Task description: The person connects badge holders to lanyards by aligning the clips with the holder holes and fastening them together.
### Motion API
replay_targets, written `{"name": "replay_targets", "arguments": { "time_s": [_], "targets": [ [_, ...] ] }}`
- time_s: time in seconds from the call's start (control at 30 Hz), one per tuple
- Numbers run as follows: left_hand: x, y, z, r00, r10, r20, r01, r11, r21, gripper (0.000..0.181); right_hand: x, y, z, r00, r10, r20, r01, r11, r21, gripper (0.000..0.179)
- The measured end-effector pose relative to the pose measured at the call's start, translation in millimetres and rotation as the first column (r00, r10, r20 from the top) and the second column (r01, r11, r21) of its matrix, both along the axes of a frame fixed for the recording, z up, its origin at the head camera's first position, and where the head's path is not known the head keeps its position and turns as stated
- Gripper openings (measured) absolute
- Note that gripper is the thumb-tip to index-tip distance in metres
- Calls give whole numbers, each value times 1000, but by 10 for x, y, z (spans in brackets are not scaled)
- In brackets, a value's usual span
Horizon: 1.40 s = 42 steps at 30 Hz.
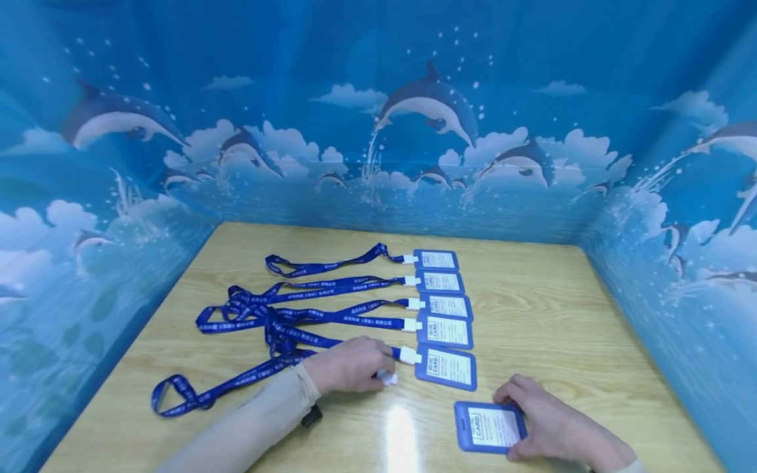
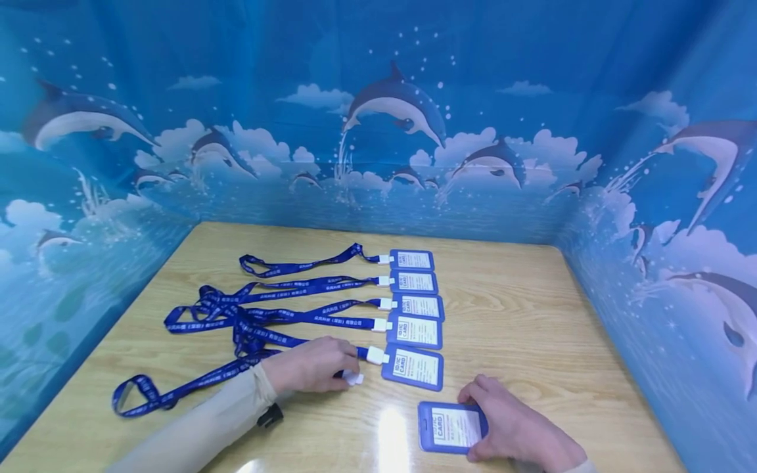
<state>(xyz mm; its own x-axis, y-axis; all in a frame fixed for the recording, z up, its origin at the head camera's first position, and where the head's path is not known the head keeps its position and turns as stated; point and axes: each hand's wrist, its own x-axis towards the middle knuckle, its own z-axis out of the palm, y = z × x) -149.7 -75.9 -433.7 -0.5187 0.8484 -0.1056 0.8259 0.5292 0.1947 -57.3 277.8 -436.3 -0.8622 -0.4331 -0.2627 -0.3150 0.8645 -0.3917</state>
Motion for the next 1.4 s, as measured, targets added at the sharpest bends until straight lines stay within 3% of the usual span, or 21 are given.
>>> {"name": "replay_targets", "arguments": {
  "time_s": [0.27, 0.57, 0.73, 1.0, 1.4],
  "targets": [
    [-5, 7, -9, 1000, -8, -3, 8, 1000, 8, 18, -13, -96, -37, 1000, -2, 7, 2, 1000, -30, 69],
    [25, 23, 15, 996, -18, 86, 14, 999, 47, 21, 7, -164, -45, 999, -28, -20, 27, 999, -29, 68],
    [43, 44, 38, 997, -20, 78, 15, 998, 60, 21, 14, -190, -60, 999, -35, -38, 34, 999, -24, 70],
    [63, 86, 79, 997, -73, 38, 68, 992, 103, 21, 33, -209, -97, 989, -18, -144, 14, 1000, -26, 67],
    [109, 133, 78, 991, -129, -32, 132, 984, 122, 19, 32, -236, -100, 983, -8, -184, 4, 1000, -21, 67]
  ]
}}
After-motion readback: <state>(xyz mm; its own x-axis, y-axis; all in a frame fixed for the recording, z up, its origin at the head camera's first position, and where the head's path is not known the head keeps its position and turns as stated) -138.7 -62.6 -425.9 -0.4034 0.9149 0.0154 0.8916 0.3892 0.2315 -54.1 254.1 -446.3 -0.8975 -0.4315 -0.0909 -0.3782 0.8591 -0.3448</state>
